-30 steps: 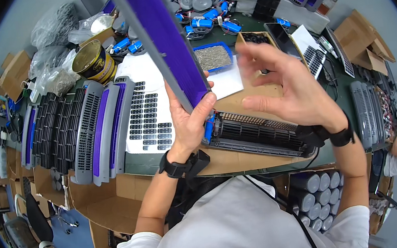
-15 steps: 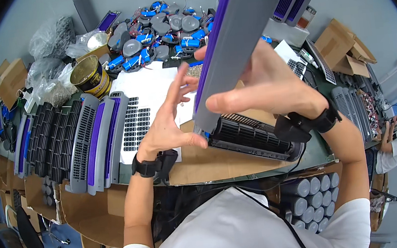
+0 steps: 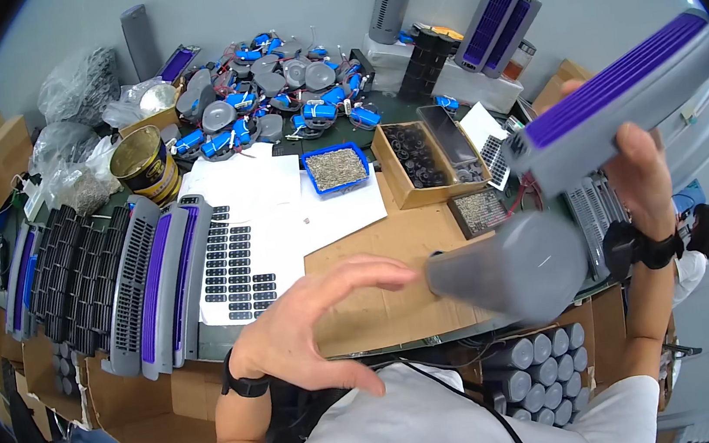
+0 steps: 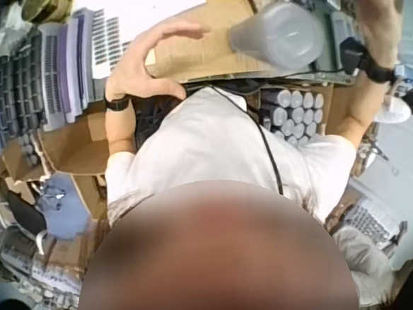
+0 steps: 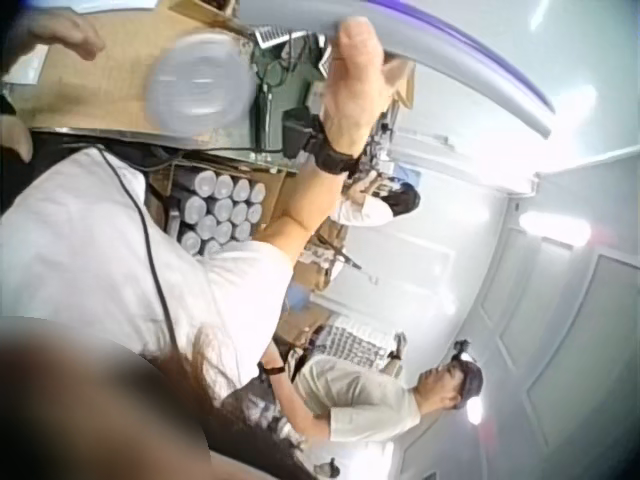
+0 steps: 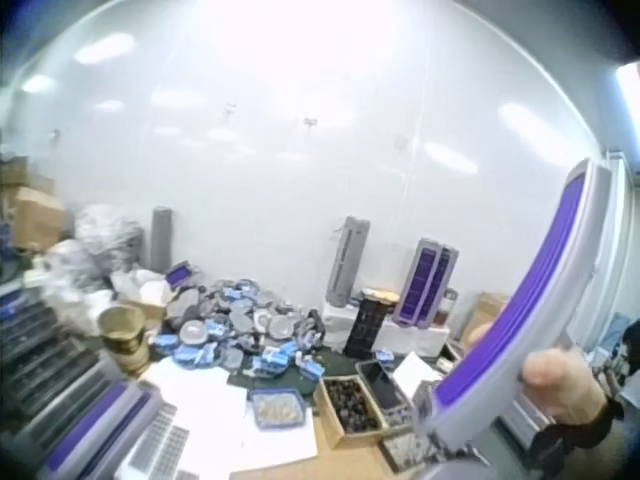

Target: The person assembles a portable electronic device on a workbench. They insert a battery pack into the chassis, secure it with a power drill, connect internal wiring, and attach a purple front grille. The person then fastens the rear casing and performs a final check of the assembled unit.

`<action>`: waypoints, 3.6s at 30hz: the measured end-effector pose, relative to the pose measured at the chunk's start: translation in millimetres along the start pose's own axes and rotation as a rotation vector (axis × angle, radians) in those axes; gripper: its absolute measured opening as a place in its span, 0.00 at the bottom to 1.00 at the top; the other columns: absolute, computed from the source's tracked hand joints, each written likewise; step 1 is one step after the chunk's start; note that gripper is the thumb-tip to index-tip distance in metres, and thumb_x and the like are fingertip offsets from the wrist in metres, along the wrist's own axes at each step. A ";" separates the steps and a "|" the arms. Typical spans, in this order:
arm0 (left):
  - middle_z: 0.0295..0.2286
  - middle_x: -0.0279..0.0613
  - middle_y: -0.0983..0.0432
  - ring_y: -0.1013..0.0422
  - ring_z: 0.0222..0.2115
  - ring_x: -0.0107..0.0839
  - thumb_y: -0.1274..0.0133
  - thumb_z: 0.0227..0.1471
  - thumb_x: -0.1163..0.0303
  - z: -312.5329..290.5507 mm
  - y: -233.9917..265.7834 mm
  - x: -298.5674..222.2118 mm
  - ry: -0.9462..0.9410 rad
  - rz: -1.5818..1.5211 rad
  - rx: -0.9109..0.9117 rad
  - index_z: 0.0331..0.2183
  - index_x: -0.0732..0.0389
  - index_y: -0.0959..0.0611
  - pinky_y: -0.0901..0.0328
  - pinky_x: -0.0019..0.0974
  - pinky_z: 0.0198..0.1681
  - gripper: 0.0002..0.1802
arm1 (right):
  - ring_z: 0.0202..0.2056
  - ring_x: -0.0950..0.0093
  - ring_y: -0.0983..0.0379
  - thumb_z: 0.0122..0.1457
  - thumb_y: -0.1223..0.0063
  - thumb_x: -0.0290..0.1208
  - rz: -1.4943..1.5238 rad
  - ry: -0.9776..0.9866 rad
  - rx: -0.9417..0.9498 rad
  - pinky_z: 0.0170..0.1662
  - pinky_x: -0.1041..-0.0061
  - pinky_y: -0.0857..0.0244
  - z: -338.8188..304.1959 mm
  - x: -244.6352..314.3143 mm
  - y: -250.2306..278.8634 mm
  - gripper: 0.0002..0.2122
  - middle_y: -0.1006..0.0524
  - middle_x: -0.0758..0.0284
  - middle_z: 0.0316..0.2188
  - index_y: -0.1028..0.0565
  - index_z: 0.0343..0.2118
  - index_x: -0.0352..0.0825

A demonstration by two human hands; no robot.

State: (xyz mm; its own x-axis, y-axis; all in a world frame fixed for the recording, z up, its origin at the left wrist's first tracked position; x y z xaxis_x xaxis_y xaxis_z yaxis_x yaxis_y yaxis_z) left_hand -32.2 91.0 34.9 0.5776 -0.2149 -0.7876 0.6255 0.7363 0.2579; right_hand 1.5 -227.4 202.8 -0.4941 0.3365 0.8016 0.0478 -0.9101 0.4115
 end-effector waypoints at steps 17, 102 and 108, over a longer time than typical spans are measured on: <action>0.43 0.43 0.24 0.26 0.44 0.33 0.30 0.38 0.72 -43.7 26.5 32.4 0.315 0.052 -0.525 0.46 0.64 0.22 0.33 0.37 0.51 0.30 | 0.46 0.63 0.24 0.52 0.43 0.41 -0.066 0.031 -0.097 0.51 0.65 0.30 -0.7 2.1 16.5 0.27 0.26 0.52 0.48 0.29 0.50 0.24; 0.36 0.37 0.26 0.30 0.35 0.21 0.39 0.47 0.66 -50.7 30.1 122.8 0.733 -0.403 -0.292 0.52 0.69 0.29 0.34 0.28 0.39 0.32 | 0.52 0.71 0.33 0.55 0.47 0.34 -0.843 1.218 0.417 0.63 0.57 0.47 32.0 -141.6 -221.3 0.23 0.31 0.71 0.53 0.34 0.54 0.58; 0.37 0.40 0.21 0.26 0.37 0.25 0.35 0.45 0.74 -57.9 -10.0 109.4 0.608 0.146 -0.692 0.55 0.67 0.33 0.32 0.31 0.42 0.37 | 0.46 0.66 0.29 0.44 0.39 0.26 -0.857 0.848 0.678 0.54 0.63 0.41 41.7 -135.1 -199.1 0.27 0.28 0.65 0.43 0.27 0.52 0.48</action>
State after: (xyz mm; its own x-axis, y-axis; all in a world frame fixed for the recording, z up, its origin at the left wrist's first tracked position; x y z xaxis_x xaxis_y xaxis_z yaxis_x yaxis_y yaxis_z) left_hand -5.6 97.3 -86.2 0.1298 0.1390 -0.9818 0.0034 0.9901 0.1406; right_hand 94.9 -81.6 30.6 -0.9434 0.2551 -0.2121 -0.2482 -0.1186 0.9614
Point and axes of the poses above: each hand's wrist, its own z-axis towards the middle knuckle, its own y-axis out of the back of the hand, x = y × z, the point moved 2 cm from there along z, towards the middle knuckle
